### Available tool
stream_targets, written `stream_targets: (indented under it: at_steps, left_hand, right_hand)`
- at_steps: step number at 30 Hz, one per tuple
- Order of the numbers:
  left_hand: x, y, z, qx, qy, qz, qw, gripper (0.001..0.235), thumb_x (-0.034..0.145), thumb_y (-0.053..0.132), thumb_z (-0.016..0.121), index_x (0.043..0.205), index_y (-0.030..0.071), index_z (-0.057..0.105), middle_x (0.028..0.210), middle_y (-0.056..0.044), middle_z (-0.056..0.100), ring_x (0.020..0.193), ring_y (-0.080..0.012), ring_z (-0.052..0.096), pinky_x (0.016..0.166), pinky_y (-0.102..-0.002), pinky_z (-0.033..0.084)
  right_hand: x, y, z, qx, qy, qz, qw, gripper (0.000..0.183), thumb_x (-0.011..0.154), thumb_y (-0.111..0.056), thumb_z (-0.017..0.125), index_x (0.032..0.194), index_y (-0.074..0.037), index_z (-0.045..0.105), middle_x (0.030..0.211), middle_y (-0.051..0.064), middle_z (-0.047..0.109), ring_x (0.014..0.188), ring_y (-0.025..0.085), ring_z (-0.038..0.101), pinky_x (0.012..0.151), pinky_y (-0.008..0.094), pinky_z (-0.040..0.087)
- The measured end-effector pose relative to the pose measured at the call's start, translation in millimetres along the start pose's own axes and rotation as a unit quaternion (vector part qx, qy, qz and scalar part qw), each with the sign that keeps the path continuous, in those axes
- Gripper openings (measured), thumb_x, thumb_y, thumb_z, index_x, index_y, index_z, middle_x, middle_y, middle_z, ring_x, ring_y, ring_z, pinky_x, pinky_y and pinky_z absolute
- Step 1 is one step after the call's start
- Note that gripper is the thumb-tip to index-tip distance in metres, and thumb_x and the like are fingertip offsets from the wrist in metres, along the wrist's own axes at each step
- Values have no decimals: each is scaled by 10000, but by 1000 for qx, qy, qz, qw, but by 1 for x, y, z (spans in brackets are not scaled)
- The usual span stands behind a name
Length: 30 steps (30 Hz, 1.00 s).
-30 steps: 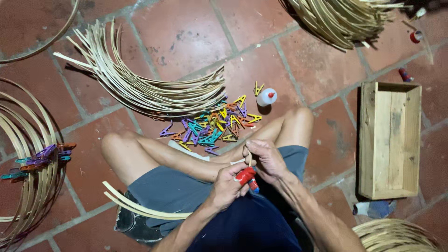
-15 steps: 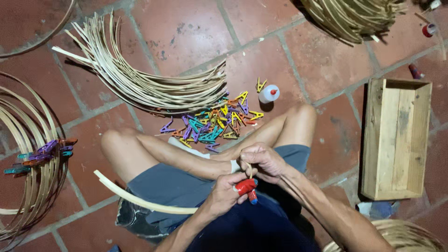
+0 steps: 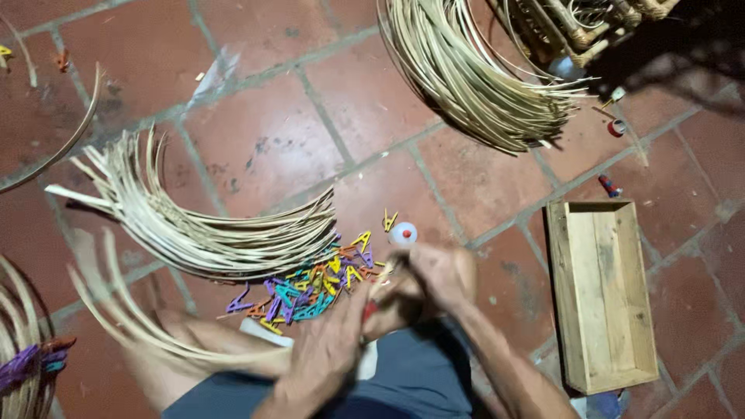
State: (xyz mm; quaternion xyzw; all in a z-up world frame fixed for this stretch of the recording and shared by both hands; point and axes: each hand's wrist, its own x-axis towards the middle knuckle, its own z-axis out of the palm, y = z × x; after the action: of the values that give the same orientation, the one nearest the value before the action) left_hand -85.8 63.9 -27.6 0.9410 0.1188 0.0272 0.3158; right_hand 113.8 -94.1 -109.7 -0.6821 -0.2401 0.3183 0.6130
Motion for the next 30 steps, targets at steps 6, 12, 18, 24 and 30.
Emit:
stream_targets:
  at_steps: [6,12,18,24,30]
  left_hand:
    - [79,-91,20,152,3,10,988,345,847,120,550,1188,72,576,936,-137,605,874,-341,646,704,-471,525]
    - [86,-182,81,186,-10,-61,981,379,826,137,543,1199,123,609,1044,-118,573,1051,-330,535,867,-493,408]
    - [73,-202,116,219,11,-129,967,590,743,158,659,1329,196,601,1103,-87,577,1126,-283,533,940,-549,353]
    - [68,-194,128,170,100,-134,971,664,674,170,775,1317,219,620,1211,-120,563,1247,-338,480,980,-581,335]
    - [52,-192,135,155,130,-139,969,652,690,262,802,1315,211,621,1260,-165,541,1303,-382,431,992,-629,314]
  right_hand:
    - [184,40,-134,-310,271,-158,898,179,967,-154,686,1045,-6,749,914,131,741,841,240,705,777,369,551]
    - [324,51,-266,-547,306,-252,737,213,914,-177,756,1069,-32,757,968,198,709,916,398,658,812,489,521]
    - [389,59,-319,-649,200,-150,718,85,925,-163,734,969,-91,739,904,159,689,915,346,649,785,487,514]
    - [379,68,-324,-624,152,-117,758,183,994,-216,723,930,-50,679,824,177,636,758,336,602,696,500,488]
    - [367,51,-306,-614,178,-219,737,125,966,-150,710,903,-54,660,828,167,662,760,333,619,667,482,492]
